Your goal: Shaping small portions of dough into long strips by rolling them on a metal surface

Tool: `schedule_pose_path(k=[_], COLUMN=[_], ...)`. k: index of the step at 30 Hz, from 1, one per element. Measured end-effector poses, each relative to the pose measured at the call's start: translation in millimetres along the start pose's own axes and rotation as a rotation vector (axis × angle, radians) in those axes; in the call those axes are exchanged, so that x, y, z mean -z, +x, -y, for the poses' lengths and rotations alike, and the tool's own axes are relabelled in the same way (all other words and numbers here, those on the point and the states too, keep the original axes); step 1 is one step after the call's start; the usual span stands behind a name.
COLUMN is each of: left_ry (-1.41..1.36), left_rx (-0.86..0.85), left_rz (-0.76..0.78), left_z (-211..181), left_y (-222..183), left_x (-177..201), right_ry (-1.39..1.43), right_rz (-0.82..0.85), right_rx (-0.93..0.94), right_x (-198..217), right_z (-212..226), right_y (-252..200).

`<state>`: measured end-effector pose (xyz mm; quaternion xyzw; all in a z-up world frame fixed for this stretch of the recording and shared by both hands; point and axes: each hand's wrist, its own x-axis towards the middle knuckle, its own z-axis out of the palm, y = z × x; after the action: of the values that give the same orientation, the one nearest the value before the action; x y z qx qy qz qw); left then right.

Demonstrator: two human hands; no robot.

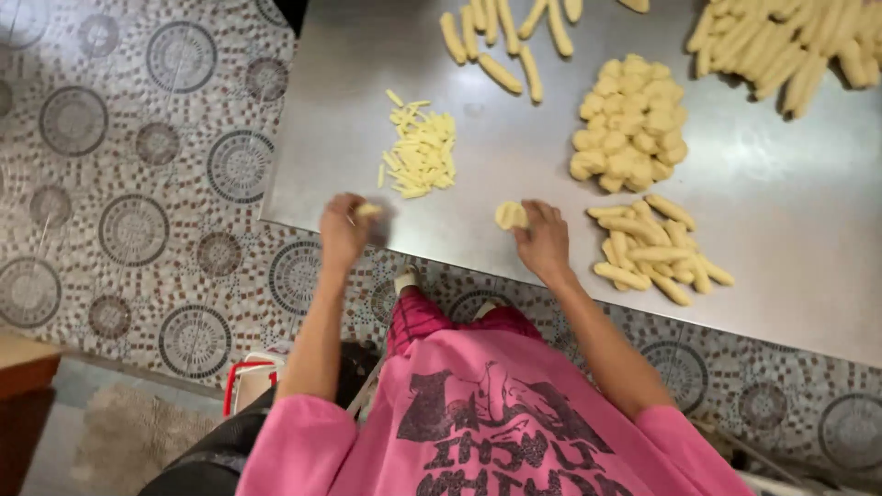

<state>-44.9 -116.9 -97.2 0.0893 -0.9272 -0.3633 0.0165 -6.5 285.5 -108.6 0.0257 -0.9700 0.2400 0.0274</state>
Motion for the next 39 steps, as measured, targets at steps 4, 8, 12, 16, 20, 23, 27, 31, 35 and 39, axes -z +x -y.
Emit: schedule_pose_path(k=[4,8,12,16,20,23,27,31,35,39], left_ry=[0.046,0.112,0.499,0.695,0.745,0.466,0.568,0.254,-0.099,0.144], left_rx=[-0.152,-0.299,-0.408,-0.325,-0.331,-0.528,-0.463,-0.345,-0.273,-0.331], left_rz=[-0.123,-0.010,0.163,0.385,0.511,0.231,0.528,0.477,0.101,0.034], left_z=[37.6,85.6,55.6,66.4,68.5,54.8,62.5,93.4,110.1,112.9], left_y=[53.5,74.6,42.5,41.0,56.0,79.8,46.5,60.5,93.0,109.0], left_x=[48.0,42.6,93.0,66.7,82.6,104.3,99.0,79.4,104.1,65.0], right_ry=[0.028,0.091,-0.038,-0.294,-0.336,-0.418,-0.527,-0.515,-0.102,0.013], right_rz=[0.029,0.143,0.216,0.491,0.457,0.204,0.083,0.055,0.123,0.200], right_rx=[0.185,0.402,0.456,0.327,0.273,0.237,-0.025,0.102,0.382,0.449], right_x=[-10.8,-68.1,-90.4,-136.6,-137.2,-133.2,-126.5,-154.1,-170.7,-202.0], right_z=[61.2,162.5,295.8,349.5,342.5,293.4,277.7,244.9,279.2,296.2], right_y=[-12.5,2.9,69.2,102.4,102.9,119.6,132.9,119.8,145.3,167.3])
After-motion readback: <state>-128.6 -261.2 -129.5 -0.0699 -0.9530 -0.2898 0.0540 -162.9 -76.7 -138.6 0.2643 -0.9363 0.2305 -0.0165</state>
